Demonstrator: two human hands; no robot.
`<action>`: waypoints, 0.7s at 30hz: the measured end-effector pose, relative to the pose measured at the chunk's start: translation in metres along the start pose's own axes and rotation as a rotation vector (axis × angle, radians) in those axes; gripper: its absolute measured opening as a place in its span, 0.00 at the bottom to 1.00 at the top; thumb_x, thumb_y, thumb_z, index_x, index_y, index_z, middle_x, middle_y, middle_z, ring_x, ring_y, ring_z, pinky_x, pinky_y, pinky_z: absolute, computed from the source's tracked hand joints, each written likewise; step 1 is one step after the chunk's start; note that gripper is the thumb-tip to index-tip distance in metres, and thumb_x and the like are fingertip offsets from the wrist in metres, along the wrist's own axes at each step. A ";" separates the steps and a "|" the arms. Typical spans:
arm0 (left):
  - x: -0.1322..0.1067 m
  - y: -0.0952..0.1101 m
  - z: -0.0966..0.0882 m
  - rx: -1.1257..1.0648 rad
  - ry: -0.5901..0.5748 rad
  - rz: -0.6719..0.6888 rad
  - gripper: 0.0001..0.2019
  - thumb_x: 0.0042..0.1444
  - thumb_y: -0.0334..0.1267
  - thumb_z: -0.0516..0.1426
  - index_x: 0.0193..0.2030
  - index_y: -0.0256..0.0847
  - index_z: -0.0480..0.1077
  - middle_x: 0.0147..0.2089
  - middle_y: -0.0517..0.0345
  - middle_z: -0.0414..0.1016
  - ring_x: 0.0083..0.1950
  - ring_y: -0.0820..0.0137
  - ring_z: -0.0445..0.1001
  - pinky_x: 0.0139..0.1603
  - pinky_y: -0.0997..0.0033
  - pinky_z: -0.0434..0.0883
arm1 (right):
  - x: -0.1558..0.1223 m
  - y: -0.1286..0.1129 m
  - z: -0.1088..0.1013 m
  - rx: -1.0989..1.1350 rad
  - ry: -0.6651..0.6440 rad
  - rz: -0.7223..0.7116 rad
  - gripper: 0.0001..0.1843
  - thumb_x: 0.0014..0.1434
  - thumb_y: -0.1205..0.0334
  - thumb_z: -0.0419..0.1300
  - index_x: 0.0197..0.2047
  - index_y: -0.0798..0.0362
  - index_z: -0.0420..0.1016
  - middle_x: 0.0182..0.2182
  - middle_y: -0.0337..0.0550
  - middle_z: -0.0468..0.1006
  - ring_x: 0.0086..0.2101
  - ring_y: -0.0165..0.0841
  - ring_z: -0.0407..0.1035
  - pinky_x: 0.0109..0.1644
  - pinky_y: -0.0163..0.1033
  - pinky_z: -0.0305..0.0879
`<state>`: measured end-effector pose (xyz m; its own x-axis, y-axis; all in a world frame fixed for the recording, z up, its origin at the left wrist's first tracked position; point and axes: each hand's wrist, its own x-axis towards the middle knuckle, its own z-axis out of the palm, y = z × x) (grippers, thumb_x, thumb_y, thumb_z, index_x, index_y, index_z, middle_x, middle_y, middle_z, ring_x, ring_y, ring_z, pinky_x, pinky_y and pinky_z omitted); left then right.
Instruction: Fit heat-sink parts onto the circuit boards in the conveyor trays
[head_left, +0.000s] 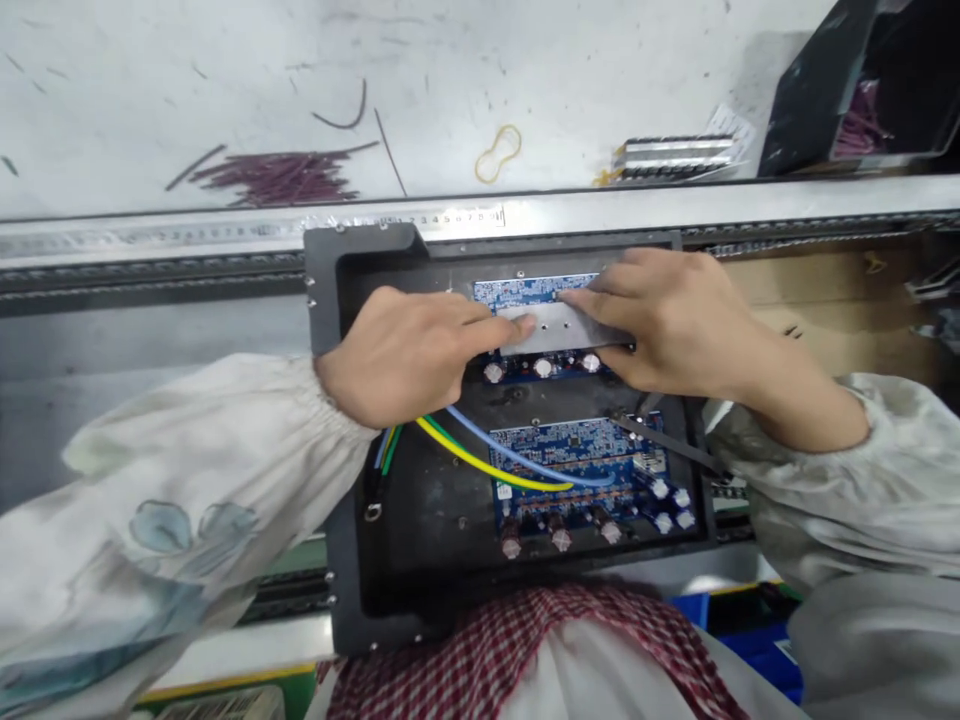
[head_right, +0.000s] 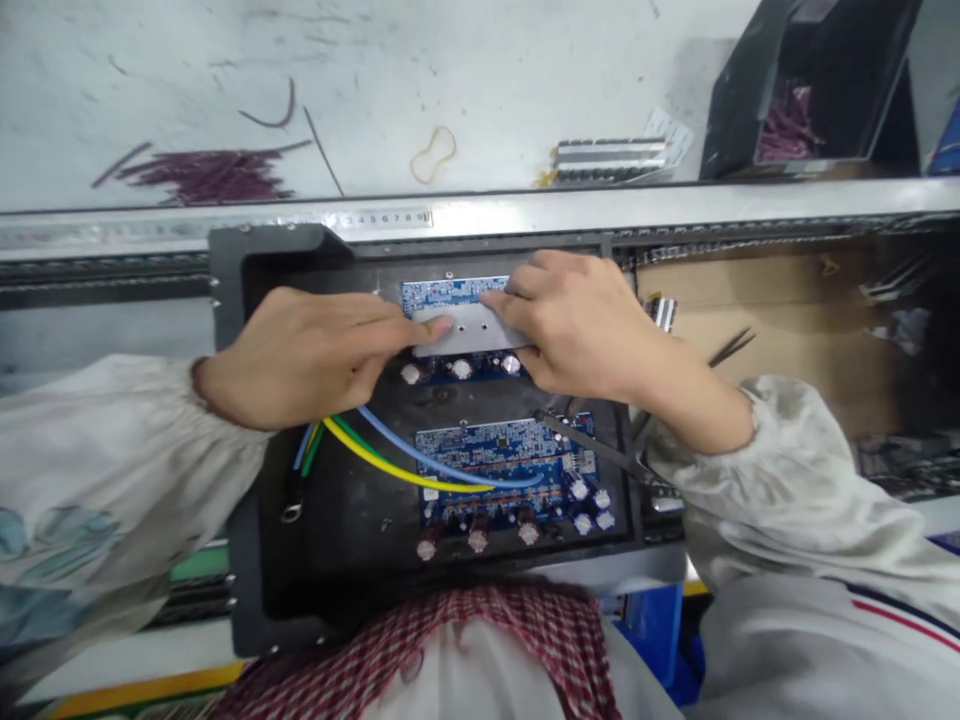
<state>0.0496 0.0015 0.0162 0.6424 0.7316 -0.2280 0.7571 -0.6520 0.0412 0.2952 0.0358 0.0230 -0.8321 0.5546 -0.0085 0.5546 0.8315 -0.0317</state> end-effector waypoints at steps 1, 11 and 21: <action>0.000 0.000 0.001 0.004 0.003 -0.010 0.27 0.58 0.27 0.46 0.62 0.58 0.60 0.44 0.63 0.76 0.43 0.71 0.73 0.25 0.71 0.52 | 0.000 0.000 0.000 -0.002 -0.012 0.010 0.23 0.56 0.60 0.53 0.53 0.57 0.73 0.31 0.50 0.74 0.33 0.41 0.65 0.31 0.42 0.53; 0.001 0.029 -0.041 0.110 -0.015 -0.016 0.20 0.62 0.29 0.44 0.56 0.43 0.68 0.47 0.53 0.73 0.49 0.64 0.69 0.30 0.71 0.59 | 0.002 -0.003 -0.002 0.018 -0.055 0.046 0.23 0.51 0.63 0.55 0.50 0.56 0.75 0.33 0.50 0.74 0.35 0.40 0.65 0.31 0.40 0.47; 0.021 0.067 -0.008 0.067 0.260 -0.123 0.15 0.53 0.25 0.50 0.43 0.35 0.75 0.40 0.52 0.77 0.44 0.60 0.73 0.32 0.64 0.70 | -0.002 0.038 -0.015 0.298 -0.070 -0.063 0.17 0.56 0.63 0.57 0.47 0.59 0.77 0.38 0.51 0.75 0.40 0.38 0.66 0.44 0.41 0.59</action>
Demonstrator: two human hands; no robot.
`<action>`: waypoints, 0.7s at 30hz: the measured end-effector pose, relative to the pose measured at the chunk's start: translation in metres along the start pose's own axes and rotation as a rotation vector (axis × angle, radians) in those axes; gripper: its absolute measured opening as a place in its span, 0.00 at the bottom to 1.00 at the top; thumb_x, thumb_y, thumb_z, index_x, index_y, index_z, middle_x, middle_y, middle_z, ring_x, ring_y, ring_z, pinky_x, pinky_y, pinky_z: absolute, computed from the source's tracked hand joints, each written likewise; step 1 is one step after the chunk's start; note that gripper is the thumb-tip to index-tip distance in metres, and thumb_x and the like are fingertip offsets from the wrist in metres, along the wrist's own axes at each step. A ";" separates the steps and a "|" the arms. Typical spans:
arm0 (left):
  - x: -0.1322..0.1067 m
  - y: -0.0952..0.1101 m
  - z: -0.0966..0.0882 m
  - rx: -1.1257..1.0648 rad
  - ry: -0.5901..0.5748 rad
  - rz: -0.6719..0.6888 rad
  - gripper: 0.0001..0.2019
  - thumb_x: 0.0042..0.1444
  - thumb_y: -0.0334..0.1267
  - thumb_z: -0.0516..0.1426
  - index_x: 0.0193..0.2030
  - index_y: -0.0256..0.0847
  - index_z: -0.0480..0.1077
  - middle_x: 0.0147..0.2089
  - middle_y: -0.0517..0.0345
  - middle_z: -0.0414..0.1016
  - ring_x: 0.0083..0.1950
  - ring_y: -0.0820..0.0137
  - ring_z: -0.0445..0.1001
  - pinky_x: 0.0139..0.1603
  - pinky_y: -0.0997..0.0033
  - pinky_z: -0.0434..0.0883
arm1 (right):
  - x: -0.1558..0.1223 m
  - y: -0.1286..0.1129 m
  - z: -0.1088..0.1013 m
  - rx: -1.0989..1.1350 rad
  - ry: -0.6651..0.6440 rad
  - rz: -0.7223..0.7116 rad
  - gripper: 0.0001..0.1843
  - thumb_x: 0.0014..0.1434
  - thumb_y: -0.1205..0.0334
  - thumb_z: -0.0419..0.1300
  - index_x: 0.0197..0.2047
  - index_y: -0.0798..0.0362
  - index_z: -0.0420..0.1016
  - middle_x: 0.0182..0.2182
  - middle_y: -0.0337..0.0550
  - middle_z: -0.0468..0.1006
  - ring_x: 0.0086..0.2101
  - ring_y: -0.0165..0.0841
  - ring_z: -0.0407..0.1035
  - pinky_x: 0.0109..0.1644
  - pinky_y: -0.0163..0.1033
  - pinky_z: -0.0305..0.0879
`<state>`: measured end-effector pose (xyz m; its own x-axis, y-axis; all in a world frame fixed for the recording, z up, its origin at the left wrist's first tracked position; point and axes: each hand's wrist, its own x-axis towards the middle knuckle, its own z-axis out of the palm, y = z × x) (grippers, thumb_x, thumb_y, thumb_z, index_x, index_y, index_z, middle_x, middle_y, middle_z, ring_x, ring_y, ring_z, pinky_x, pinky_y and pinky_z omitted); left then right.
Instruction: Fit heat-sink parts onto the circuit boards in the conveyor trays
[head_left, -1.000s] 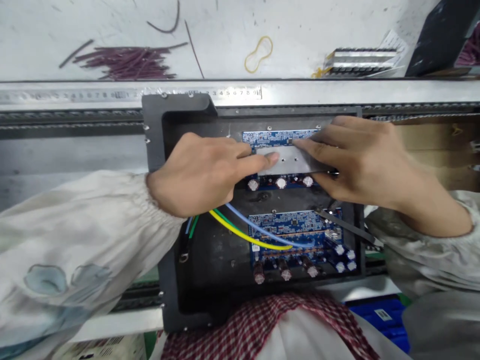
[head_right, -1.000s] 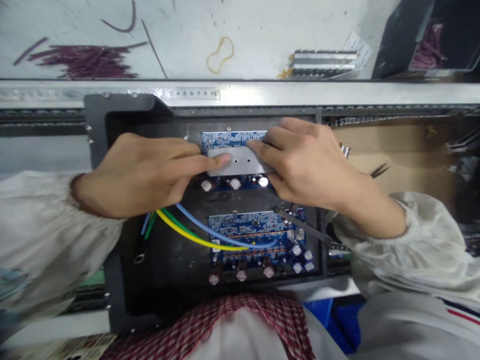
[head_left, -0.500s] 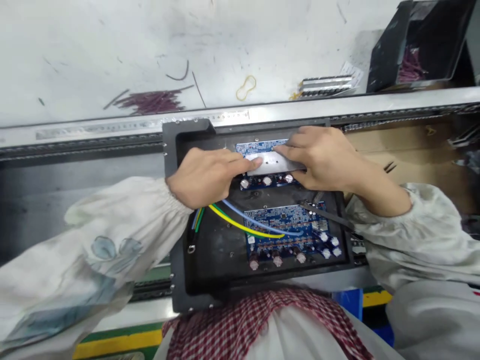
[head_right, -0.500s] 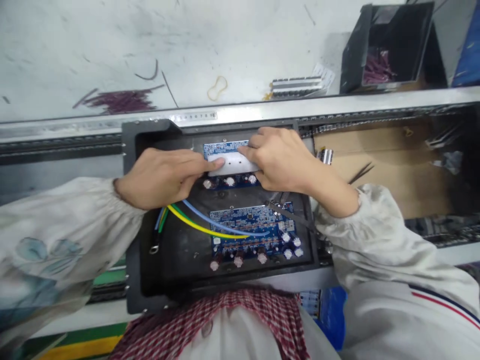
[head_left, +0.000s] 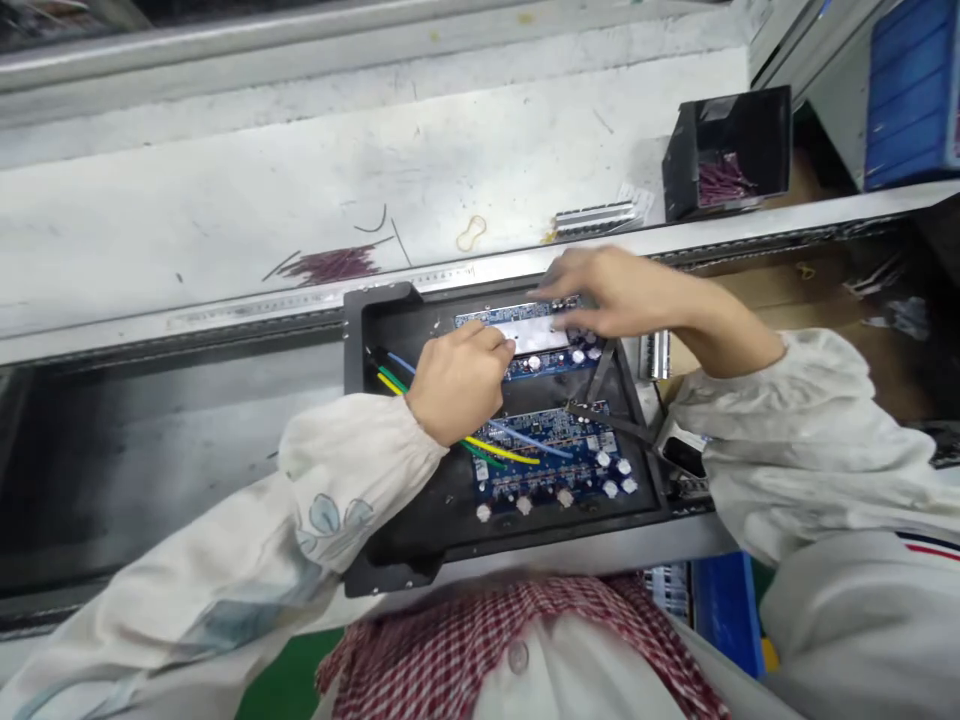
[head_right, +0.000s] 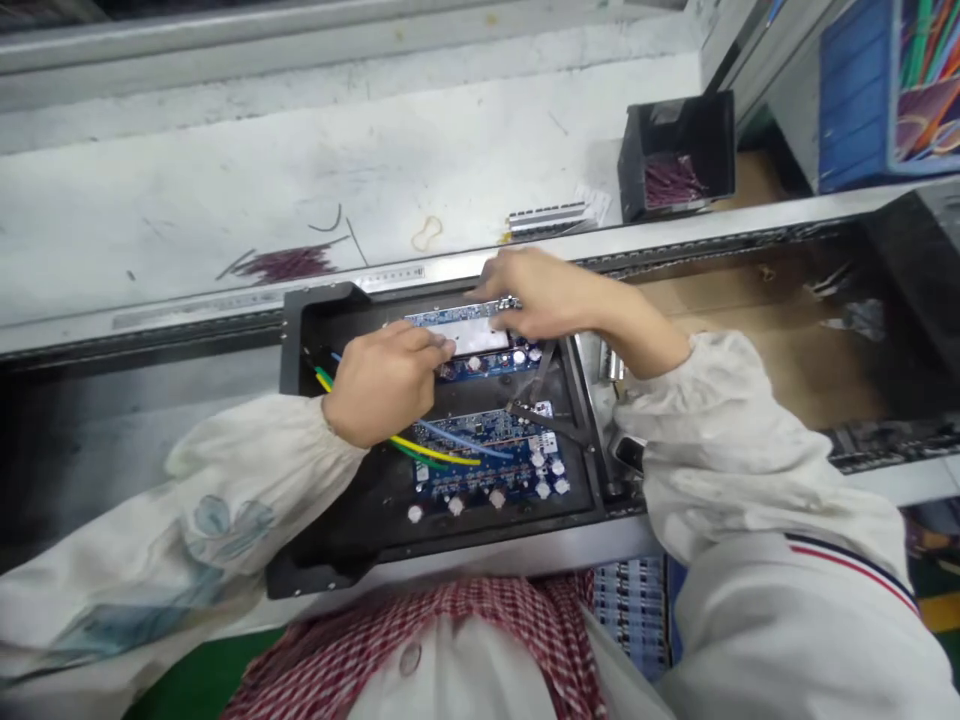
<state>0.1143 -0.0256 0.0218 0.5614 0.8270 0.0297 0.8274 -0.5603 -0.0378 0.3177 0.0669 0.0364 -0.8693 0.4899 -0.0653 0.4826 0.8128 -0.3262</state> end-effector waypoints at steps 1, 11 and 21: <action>-0.001 -0.002 0.002 -0.002 0.036 0.007 0.14 0.53 0.26 0.51 0.42 0.36 0.75 0.39 0.53 0.77 0.42 0.61 0.73 0.31 0.64 0.71 | 0.000 0.007 -0.002 0.006 0.030 0.028 0.14 0.56 0.64 0.57 0.43 0.58 0.79 0.36 0.50 0.75 0.39 0.38 0.66 0.44 0.42 0.59; -0.004 -0.006 0.008 0.013 0.305 0.074 0.13 0.51 0.26 0.53 0.39 0.38 0.76 0.37 0.60 0.79 0.36 0.66 0.74 0.26 0.68 0.70 | 0.007 0.023 0.009 0.057 -0.024 0.038 0.09 0.50 0.70 0.59 0.34 0.56 0.81 0.30 0.45 0.74 0.36 0.35 0.66 0.42 0.40 0.59; -0.005 -0.006 0.009 0.038 0.350 0.098 0.11 0.52 0.26 0.54 0.38 0.38 0.76 0.35 0.61 0.79 0.35 0.68 0.73 0.24 0.69 0.67 | 0.012 0.025 0.013 0.018 -0.033 0.074 0.13 0.45 0.70 0.56 0.33 0.56 0.80 0.29 0.44 0.75 0.33 0.34 0.66 0.38 0.38 0.58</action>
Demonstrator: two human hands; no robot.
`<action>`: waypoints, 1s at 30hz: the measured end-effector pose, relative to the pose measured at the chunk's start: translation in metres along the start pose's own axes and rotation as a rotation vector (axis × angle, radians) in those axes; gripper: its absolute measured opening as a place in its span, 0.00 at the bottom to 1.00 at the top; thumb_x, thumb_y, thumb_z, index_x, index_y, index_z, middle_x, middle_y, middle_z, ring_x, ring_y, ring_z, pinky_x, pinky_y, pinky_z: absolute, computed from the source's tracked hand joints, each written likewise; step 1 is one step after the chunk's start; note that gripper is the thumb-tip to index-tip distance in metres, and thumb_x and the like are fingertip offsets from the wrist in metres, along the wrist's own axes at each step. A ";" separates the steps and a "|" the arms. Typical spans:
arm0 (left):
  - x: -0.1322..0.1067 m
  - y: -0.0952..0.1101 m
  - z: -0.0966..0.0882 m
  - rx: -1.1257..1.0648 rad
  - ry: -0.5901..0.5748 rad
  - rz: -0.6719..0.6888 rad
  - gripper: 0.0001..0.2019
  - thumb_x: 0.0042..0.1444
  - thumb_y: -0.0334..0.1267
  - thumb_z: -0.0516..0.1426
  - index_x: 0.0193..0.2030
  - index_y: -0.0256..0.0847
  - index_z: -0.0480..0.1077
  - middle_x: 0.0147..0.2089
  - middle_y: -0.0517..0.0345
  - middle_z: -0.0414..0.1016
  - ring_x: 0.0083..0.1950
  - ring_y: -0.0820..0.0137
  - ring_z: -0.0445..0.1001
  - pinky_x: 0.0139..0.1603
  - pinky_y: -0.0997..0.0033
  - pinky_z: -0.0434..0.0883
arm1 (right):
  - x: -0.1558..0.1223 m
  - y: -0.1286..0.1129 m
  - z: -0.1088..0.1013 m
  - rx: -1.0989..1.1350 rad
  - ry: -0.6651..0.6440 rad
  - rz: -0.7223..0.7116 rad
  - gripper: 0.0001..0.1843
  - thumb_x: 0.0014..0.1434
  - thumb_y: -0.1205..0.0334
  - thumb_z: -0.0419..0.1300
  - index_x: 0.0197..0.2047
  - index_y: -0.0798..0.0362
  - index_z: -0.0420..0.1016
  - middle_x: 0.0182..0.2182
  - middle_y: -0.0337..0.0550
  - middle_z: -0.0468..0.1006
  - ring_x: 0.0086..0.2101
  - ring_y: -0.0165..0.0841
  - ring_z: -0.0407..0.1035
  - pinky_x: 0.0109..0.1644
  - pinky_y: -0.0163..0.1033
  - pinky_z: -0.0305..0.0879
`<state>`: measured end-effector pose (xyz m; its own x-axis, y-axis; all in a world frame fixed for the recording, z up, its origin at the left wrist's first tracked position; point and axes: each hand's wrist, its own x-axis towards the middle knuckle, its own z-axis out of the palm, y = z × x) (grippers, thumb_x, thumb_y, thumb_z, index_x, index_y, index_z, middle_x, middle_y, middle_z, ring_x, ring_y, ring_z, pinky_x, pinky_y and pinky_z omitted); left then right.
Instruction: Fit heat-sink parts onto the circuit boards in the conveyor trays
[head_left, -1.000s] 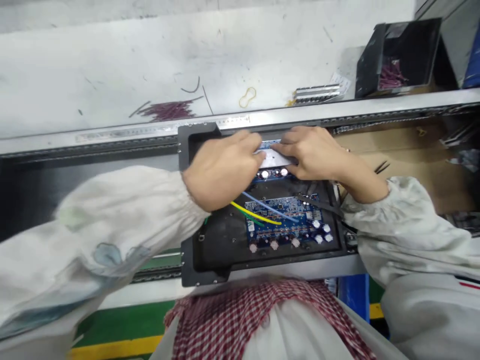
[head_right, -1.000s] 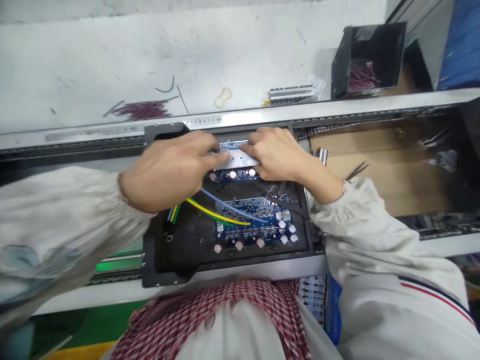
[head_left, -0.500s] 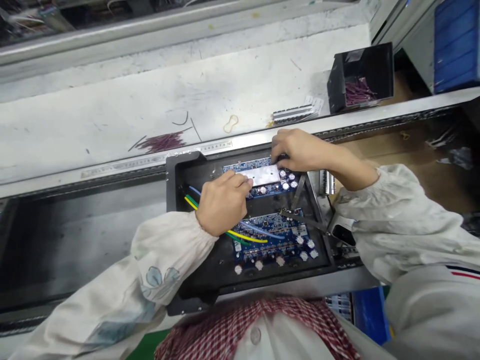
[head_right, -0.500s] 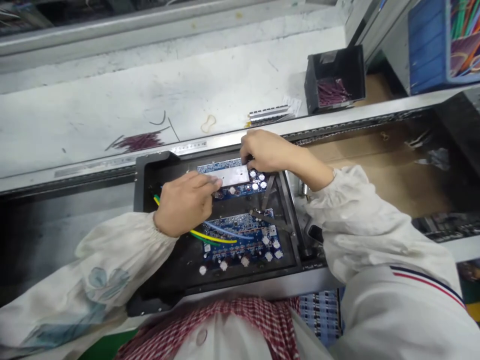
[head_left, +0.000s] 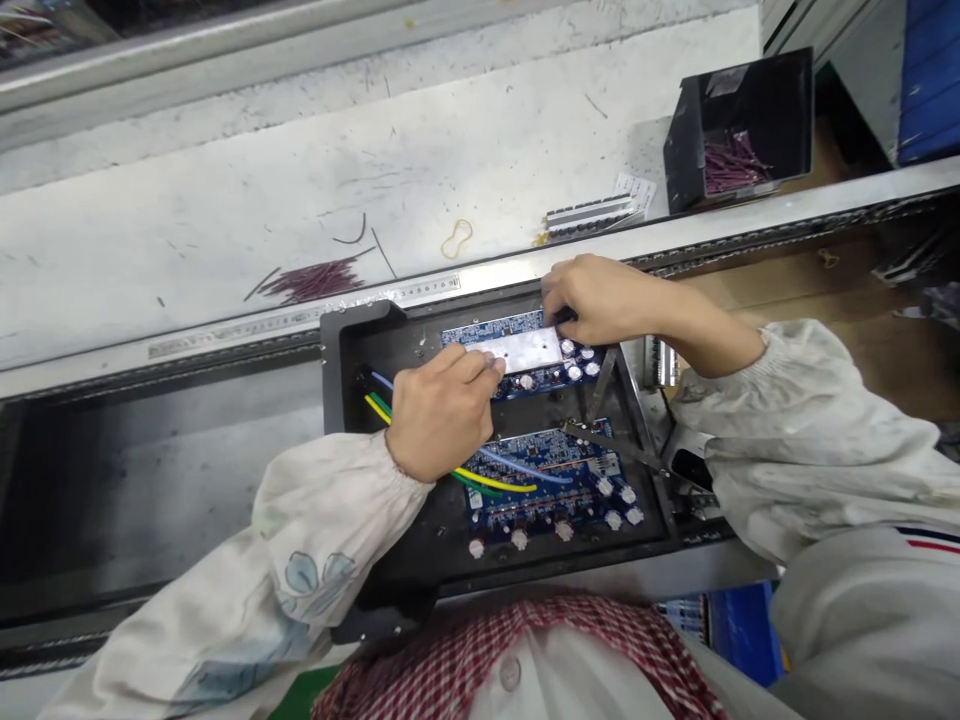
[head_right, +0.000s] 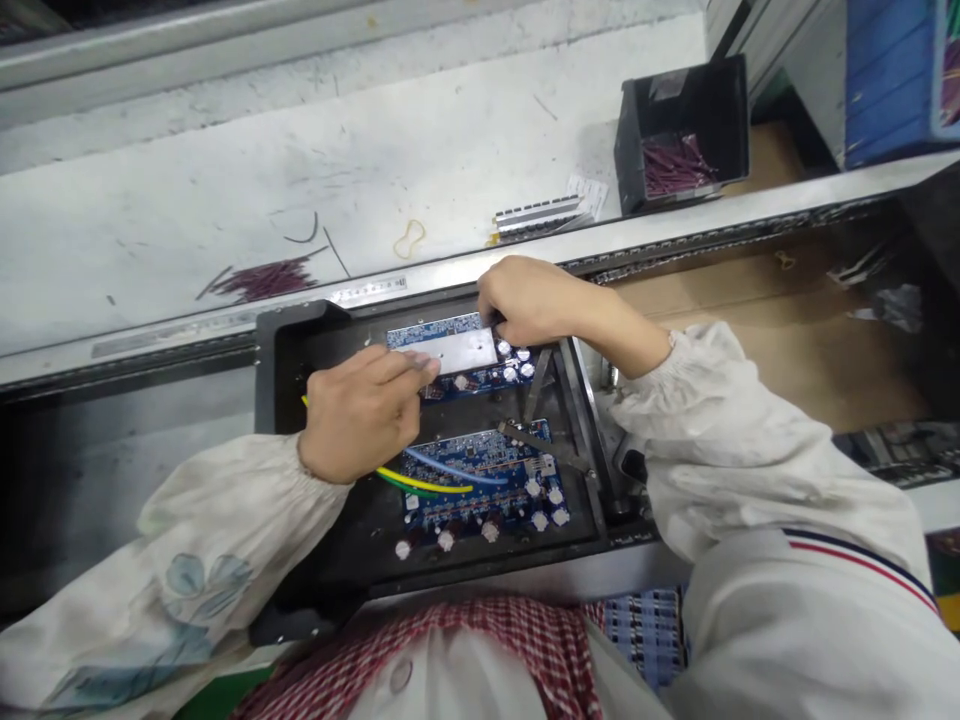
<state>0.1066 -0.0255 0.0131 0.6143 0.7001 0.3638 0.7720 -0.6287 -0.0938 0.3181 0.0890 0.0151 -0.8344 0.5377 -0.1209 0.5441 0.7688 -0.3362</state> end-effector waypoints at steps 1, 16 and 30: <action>0.000 0.000 0.000 0.004 0.002 -0.001 0.11 0.52 0.26 0.54 0.38 0.38 0.76 0.35 0.61 0.79 0.35 0.69 0.73 0.23 0.69 0.66 | 0.001 0.001 0.000 0.002 0.002 0.013 0.13 0.45 0.70 0.56 0.33 0.56 0.80 0.29 0.43 0.76 0.32 0.33 0.66 0.37 0.38 0.57; 0.007 0.006 -0.002 0.002 -0.169 -0.109 0.10 0.55 0.34 0.52 0.35 0.38 0.75 0.33 0.56 0.76 0.36 0.63 0.74 0.24 0.66 0.64 | -0.050 -0.049 0.029 -0.118 0.340 -0.008 0.22 0.54 0.76 0.49 0.46 0.55 0.77 0.36 0.48 0.76 0.39 0.39 0.63 0.41 0.44 0.56; 0.027 0.030 -0.006 0.136 -0.330 -0.204 0.14 0.59 0.25 0.47 0.41 0.35 0.73 0.38 0.48 0.71 0.34 0.63 0.70 0.18 0.71 0.54 | -0.057 -0.041 0.077 1.997 0.302 0.947 0.35 0.60 0.34 0.39 0.40 0.53 0.76 0.26 0.46 0.78 0.31 0.40 0.74 0.40 0.48 0.71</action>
<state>0.1455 -0.0280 0.0255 0.4484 0.8908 0.0732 0.8844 -0.4303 -0.1804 0.3368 -0.0002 -0.0356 -0.3226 0.5987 -0.7332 -0.2710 -0.8006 -0.5345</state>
